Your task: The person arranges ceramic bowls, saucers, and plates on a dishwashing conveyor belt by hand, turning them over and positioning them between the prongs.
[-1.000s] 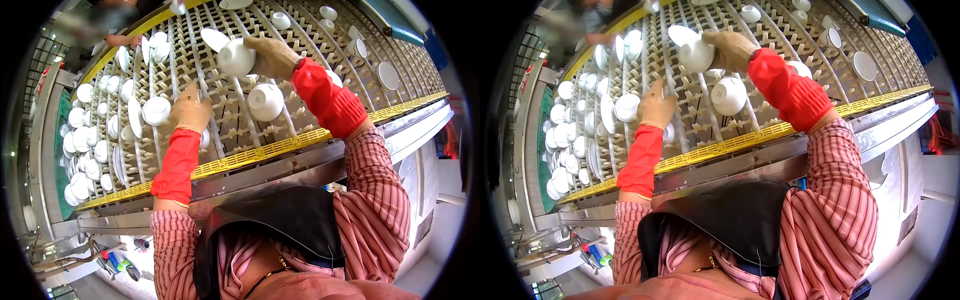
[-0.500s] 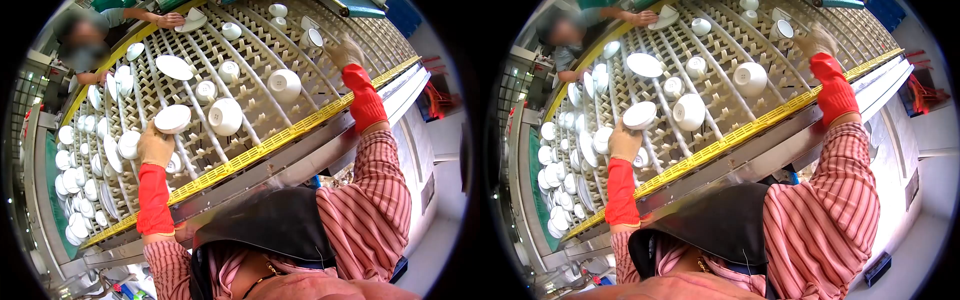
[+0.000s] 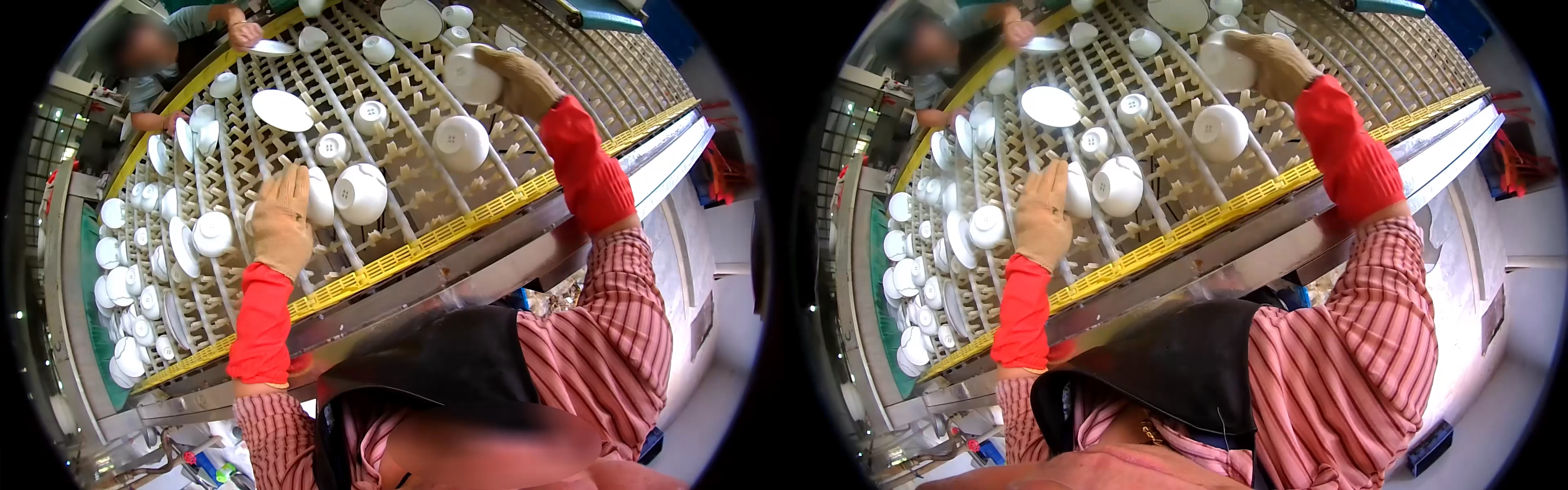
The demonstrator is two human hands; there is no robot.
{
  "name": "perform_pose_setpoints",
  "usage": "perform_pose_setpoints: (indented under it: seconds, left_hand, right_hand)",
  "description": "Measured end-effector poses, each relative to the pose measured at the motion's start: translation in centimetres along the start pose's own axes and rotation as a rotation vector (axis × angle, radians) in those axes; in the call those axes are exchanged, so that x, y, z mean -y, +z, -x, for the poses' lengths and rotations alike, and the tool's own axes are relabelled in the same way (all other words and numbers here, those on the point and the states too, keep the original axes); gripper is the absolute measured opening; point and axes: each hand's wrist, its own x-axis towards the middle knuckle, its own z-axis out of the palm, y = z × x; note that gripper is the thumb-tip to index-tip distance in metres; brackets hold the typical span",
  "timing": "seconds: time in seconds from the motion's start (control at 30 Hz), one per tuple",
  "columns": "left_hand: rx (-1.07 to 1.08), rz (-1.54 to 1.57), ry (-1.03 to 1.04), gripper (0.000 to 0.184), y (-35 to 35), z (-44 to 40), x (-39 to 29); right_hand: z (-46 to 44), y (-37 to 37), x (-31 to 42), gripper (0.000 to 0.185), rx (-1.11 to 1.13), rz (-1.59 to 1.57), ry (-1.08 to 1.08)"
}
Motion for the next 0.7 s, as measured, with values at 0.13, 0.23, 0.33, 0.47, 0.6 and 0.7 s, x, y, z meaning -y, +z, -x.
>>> perform_pose_setpoints:
  seconds: [0.13, 0.23, 0.33, 0.47, 0.6, 0.7]
  left_hand:
    - [-0.002, 0.436, -0.201, 0.083, 0.9, 1.9, -0.4]
    - [-0.02, 0.515, -0.419, 0.091, -1.8, 1.0, -3.5]
    - [-0.094, 0.336, -0.466, 0.093, 1.2, -0.3, -4.4]
    - [-0.135, 0.102, -0.499, 0.081, 4.6, -1.9, -3.9]
    - [-0.009, 0.15, -0.753, 0.062, 2.3, -2.4, -3.9]
    - [-0.167, 0.332, -0.829, 0.053, 1.5, -1.0, 0.5]
  right_hand:
    - [-1.7, 1.2, 4.7, 0.045, -0.227, 0.35, 0.387]
    - [-2.9, 1.3, -0.1, 0.068, -0.471, 0.702, 0.311]
    - [-3.3, 0.7, -1.7, 0.074, -0.281, 0.714, 0.564]
    - [-2.9, 1.0, -2.8, 0.074, -0.216, 0.712, 0.568]
    - [-3.6, 0.0, -5.9, 0.063, -0.221, 0.502, 0.589]
    - [-3.2, -1.2, -4.3, 0.056, -0.149, -0.033, 0.485]
